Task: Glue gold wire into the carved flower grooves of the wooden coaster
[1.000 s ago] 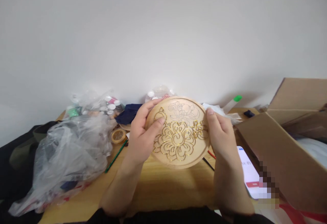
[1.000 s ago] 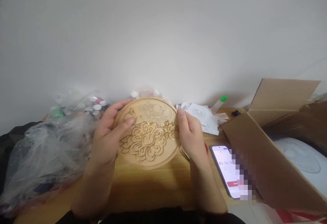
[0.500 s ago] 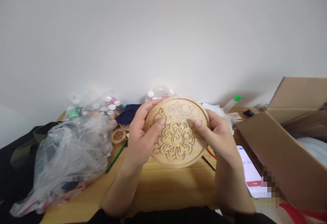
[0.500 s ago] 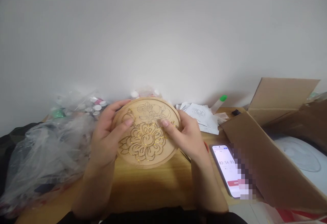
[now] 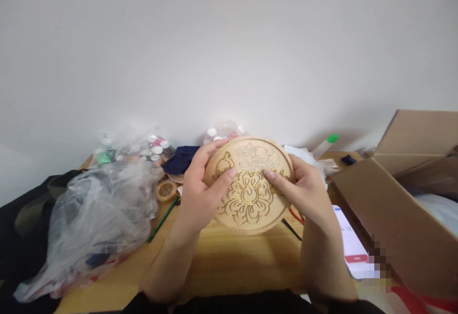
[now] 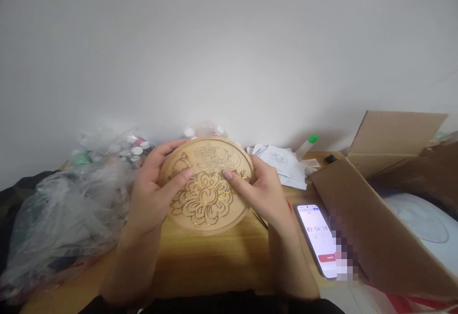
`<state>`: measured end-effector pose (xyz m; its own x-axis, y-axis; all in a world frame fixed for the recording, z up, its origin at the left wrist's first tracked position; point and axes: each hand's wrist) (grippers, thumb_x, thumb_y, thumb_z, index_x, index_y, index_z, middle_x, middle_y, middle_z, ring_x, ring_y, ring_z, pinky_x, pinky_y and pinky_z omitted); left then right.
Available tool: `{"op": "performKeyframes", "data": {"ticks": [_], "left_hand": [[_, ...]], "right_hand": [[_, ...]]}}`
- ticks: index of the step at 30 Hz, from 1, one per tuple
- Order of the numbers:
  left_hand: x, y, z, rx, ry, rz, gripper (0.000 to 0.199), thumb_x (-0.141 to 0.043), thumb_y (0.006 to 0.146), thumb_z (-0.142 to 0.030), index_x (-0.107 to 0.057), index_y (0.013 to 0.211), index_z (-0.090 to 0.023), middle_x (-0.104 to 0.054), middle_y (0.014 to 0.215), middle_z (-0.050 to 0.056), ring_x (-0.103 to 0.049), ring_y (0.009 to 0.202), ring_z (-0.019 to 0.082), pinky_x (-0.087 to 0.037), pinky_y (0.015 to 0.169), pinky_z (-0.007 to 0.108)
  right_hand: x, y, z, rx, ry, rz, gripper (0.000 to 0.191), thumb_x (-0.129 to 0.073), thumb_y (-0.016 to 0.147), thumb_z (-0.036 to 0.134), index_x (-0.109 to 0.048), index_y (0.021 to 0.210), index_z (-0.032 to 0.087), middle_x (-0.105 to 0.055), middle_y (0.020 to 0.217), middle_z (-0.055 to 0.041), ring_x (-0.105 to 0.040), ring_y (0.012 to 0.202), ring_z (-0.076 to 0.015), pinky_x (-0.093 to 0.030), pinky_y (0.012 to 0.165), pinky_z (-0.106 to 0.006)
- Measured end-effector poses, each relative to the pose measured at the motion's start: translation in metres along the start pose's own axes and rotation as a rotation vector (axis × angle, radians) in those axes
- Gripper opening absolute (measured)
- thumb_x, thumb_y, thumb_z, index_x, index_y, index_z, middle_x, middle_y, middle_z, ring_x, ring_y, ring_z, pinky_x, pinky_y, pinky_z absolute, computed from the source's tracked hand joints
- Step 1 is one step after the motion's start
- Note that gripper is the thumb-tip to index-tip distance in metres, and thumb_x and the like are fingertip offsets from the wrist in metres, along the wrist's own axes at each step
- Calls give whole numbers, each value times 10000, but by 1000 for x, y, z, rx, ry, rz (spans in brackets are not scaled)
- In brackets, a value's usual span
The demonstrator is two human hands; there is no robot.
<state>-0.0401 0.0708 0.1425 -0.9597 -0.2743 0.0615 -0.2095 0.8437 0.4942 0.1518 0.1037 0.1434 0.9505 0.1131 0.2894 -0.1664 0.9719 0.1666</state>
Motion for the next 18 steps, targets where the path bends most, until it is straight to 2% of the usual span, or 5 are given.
{"op": "performKeyframes", "data": {"ticks": [12, 18], "left_hand": [[1, -2, -1, -9, 17, -2, 364, -668, 812, -202, -614, 1166, -268, -649, 1262, 11, -614, 1184, 233, -540, 1012, 400], [1, -1, -1, -22, 26, 6, 371, -660, 810, -194, -610, 1169, -271, -648, 1266, 7, -615, 1186, 231, -543, 1012, 399]], "right_hand": [[0, 0, -1, -4, -76, -1, 405, -724, 752, 513, -679, 986, 186, -739, 887, -58, -683, 773, -199, -551, 630, -313], [1, 1, -2, -8, -113, 9, 417, -705, 763, 538, -667, 996, 195, -729, 896, -49, -662, 767, -185, -532, 640, -308]]}}
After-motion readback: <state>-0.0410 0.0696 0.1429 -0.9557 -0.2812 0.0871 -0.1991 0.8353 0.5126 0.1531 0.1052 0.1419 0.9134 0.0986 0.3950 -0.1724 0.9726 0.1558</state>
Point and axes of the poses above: each hand's wrist, its own y-axis towards the middle knuckle, its own x-axis out of the back of the hand, z = x × y
